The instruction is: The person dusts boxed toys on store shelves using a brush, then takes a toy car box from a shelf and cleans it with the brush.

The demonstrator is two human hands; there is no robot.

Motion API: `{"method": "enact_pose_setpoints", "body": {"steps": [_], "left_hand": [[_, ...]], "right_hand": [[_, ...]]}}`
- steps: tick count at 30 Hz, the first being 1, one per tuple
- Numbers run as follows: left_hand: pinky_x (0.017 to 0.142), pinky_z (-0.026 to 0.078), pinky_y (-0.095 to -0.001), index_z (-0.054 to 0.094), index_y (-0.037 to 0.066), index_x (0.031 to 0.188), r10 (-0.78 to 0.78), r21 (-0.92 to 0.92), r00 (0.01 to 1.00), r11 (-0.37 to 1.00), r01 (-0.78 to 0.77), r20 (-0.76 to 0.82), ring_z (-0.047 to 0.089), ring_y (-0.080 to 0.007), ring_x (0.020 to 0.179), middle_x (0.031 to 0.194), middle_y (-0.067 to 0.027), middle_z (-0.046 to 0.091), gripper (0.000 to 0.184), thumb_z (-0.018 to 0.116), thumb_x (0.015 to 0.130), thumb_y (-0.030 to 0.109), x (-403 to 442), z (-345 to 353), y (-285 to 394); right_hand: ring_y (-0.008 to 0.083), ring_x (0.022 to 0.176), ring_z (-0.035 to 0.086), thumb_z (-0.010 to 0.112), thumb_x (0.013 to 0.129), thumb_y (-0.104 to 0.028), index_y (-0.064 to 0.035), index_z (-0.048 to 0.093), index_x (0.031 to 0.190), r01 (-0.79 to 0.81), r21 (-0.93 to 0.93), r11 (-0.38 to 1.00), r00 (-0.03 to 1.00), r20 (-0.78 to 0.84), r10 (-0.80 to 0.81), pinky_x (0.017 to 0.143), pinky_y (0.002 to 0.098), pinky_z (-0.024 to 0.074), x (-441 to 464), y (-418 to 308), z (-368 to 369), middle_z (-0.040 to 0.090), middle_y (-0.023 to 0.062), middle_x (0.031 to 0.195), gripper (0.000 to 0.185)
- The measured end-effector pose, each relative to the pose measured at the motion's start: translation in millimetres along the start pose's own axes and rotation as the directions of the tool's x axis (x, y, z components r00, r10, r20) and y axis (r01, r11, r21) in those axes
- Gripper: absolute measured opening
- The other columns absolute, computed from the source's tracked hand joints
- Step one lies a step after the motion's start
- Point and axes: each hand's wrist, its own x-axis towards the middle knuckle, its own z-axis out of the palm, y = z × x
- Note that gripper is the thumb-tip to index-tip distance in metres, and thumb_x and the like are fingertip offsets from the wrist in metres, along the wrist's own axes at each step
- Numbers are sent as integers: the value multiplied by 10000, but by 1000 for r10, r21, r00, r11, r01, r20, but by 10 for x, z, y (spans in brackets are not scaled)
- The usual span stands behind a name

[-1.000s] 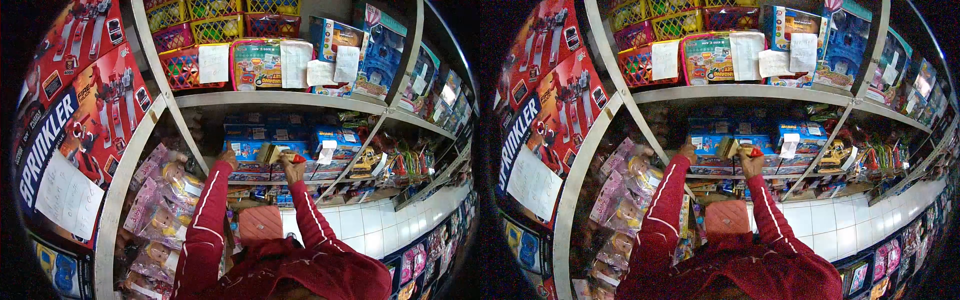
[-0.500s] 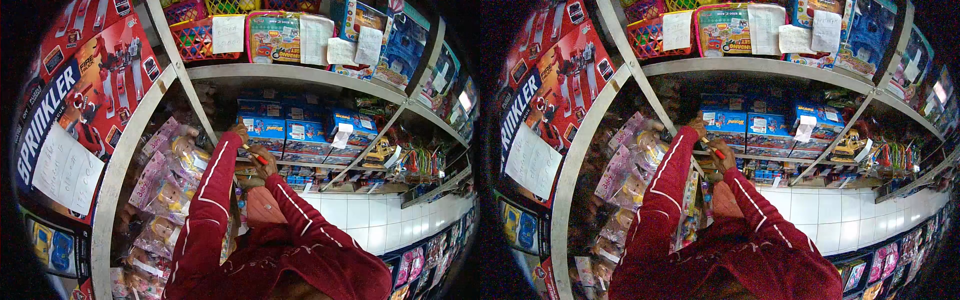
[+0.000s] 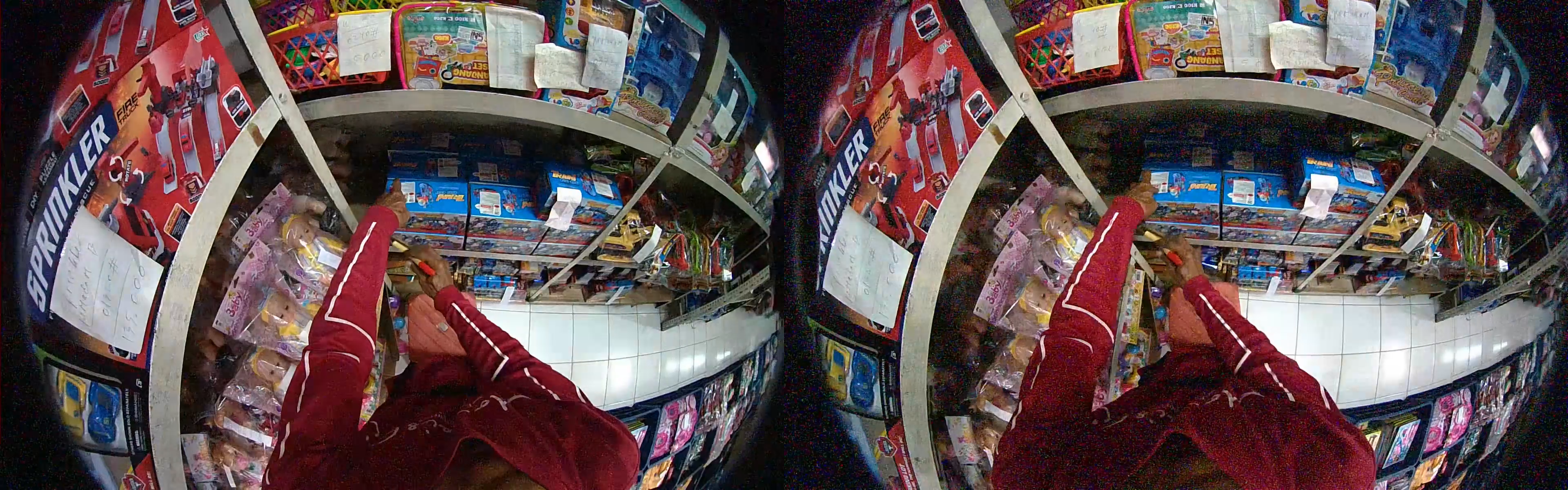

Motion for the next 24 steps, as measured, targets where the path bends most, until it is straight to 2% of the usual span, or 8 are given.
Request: {"method": "enact_pose_setpoints", "body": {"steps": [5,7,9,11,17,20,21,24], "left_hand": [[754,545,-394,2,-80,1440,33,-31,992,999,-37,-122,634,-350,977,1062,-227,640,935,583,759,190,-195,-14,73],[903,480,-382,275,6,1392,4,-9,999,1000,-5,-44,574,-335,1091,1194,-193,586,741,585,738,169,-308,-178,171],[917,477,-380,286,18,1397,9,-27,999,1000,-10,-49,569,-339,1100,1214,-197,576,728,578,746,161,-248,-103,139],[796,535,-391,33,-44,1456,43,-72,990,996,-53,-131,621,-363,1004,1123,-238,611,881,560,781,164,-63,166,-22],[759,532,-428,173,40,1451,40,-39,989,998,-46,-142,632,-373,943,1072,-211,624,784,571,788,164,-373,-14,143],[712,532,-431,227,29,1422,77,-58,965,994,-94,-251,641,-359,910,1010,-170,641,726,569,788,129,-444,40,189],[693,532,-429,248,26,1411,75,-67,940,992,-103,-332,645,-352,897,987,-154,648,706,568,789,116,-439,60,204],[765,522,-430,258,15,1390,28,29,968,999,-21,-248,622,-359,971,1098,-182,609,711,602,771,80,-380,38,303]], "right_hand": [[310,853,634,676,824,-165,-69,664,1016,-89,47,995,989,-112,94,744,367,493,-79,364,-39,650,152,965,215],[286,854,634,674,822,-154,-63,665,1026,-134,-64,989,985,-122,126,743,356,492,-232,442,-173,656,145,967,223],[266,864,629,672,821,-154,-57,667,1028,-139,-102,985,983,-133,125,747,349,490,-394,307,-318,660,142,984,229],[267,878,630,670,821,-164,-62,673,1020,-220,7,975,975,-24,220,759,350,490,-458,281,-173,662,142,1007,224],[274,923,621,685,823,-183,-83,672,1040,-393,500,772,899,33,437,808,347,486,-449,818,435,650,132,1050,240],[280,924,621,687,830,-205,-119,677,1039,-392,412,823,897,-27,441,799,353,487,-498,1245,357,638,126,1027,227],[290,908,620,667,850,-202,-104,670,1025,-322,89,943,943,-54,327,774,354,489,-396,586,-130,627,126,968,201],[297,905,613,647,866,-206,-85,660,1012,-361,-111,926,920,-204,335,764,361,488,-508,328,-513,620,131,967,190]]}}
